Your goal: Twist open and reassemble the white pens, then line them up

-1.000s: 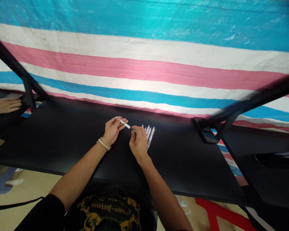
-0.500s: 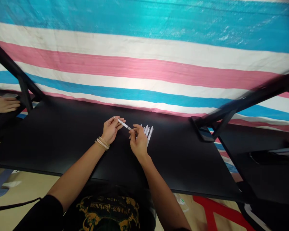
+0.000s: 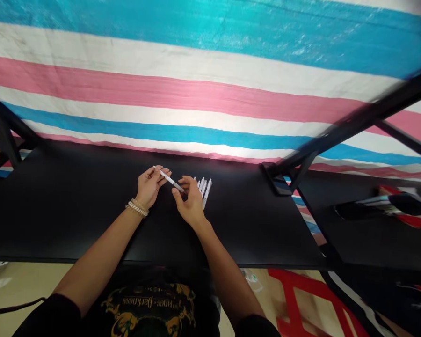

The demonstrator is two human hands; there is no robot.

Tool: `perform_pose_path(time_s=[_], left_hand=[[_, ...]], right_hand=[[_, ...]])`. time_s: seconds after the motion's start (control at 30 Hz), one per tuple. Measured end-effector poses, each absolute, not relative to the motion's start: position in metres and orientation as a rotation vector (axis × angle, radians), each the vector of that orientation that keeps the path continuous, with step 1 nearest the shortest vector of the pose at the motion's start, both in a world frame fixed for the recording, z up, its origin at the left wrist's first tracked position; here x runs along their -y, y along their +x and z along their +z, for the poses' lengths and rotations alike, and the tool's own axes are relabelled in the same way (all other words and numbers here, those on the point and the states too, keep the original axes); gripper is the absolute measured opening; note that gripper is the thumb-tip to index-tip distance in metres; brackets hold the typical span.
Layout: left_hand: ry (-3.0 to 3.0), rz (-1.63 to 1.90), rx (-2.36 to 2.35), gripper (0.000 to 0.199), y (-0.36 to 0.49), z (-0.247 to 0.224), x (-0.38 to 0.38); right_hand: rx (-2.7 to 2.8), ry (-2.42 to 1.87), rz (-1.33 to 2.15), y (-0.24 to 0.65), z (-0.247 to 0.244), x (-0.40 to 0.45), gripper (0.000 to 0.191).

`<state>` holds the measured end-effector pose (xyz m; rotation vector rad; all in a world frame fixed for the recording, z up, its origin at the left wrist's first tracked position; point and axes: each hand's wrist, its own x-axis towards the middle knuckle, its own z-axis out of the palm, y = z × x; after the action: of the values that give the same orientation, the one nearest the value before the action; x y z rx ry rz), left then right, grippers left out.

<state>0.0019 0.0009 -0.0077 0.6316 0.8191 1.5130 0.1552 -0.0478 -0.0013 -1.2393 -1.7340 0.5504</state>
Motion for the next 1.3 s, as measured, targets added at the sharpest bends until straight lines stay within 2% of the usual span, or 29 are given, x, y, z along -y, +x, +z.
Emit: perform_pose_path(time_s=[0.13, 0.27, 0.43, 0.57, 0.7, 0.87, 1.0, 1.3], left_hand=[[0.633, 1.495, -0.843, 0.026, 0.002, -0.005, 0.000], [0.616, 1.523, -0.827, 0.025, 0.002, -0.003, 0.001], [0.595, 1.475, -0.770, 0.021, 0.002, 0.003, 0.003], [0.529, 1.422, -0.624, 0.012, 0.003, 0.010, 0.004], [0.438, 1.424, -0.519, 0.008, 0.004, 0.017, 0.006], [0.285, 1.302, -0.500, 0.027, -0.007, 0.022, 0.007], [0.237, 1.260, -0.505, 0.015, -0.018, 0.023, 0.008], [0.298, 1.217, -0.454, 0.017, -0.020, 0.022, 0.008]], right_hand=[[1.952, -1.134, 0.621, 0.152, 0.000, 0.051, 0.024], [1.869, -1.122, 0.685, 0.145, 0.000, 0.053, 0.035], [1.788, -1.196, 0.839, 0.142, -0.003, 0.053, 0.023], [1.674, -1.106, 1.039, 0.140, -0.006, 0.053, 0.029], [1.816, -1.117, 0.948, 0.136, -0.007, 0.056, 0.033], [1.981, -1.140, 0.835, 0.136, -0.002, 0.058, 0.031], [1.906, -1.168, 0.769, 0.139, 0.001, 0.056, 0.033], [1.804, -1.177, 0.716, 0.142, 0.002, 0.056, 0.026]])
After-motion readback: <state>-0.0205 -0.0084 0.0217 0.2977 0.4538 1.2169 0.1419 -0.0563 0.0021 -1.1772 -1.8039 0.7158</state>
